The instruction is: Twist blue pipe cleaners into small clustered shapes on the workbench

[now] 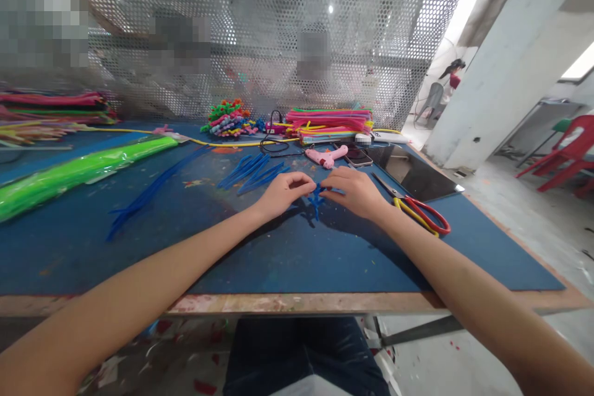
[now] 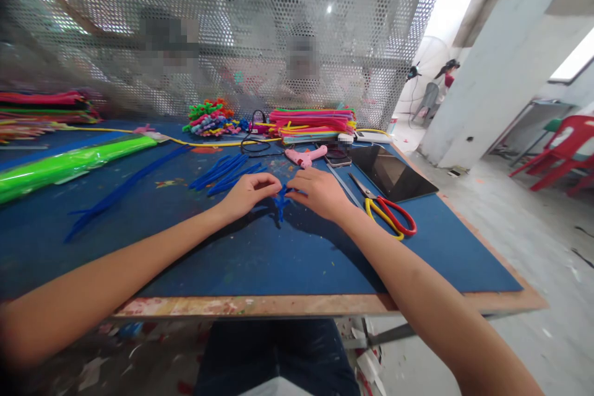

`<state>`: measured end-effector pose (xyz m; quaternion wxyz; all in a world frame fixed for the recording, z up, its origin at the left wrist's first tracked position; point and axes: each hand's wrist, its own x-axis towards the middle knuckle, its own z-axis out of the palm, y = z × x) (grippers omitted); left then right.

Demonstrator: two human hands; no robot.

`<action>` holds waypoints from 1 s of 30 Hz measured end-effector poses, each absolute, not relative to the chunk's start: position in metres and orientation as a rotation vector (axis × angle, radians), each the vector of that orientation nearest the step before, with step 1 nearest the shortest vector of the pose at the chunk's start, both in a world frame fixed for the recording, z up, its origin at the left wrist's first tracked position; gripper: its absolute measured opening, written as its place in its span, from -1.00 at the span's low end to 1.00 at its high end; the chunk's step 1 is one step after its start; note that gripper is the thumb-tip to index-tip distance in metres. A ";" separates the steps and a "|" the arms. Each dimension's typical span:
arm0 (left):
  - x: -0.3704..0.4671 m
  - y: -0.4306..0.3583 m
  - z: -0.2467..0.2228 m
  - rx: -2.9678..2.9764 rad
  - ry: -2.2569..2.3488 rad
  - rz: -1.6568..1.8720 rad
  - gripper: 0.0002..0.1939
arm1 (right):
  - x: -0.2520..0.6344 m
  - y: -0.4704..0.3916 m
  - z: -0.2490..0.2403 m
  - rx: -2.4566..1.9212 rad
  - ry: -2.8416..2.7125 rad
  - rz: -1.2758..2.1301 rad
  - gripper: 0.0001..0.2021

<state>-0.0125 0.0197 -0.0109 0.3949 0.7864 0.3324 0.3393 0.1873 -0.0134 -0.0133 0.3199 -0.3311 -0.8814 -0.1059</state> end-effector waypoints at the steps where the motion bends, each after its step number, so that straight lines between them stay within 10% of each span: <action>1: -0.013 0.019 -0.010 2.020 0.842 0.856 -0.71 | 0.188 -0.013 -0.013 -0.859 -2.341 -0.325 -0.77; 30: -0.025 0.020 -0.002 2.253 0.646 0.881 -0.74 | 0.195 -0.012 -0.008 -0.799 -2.321 -0.422 -0.69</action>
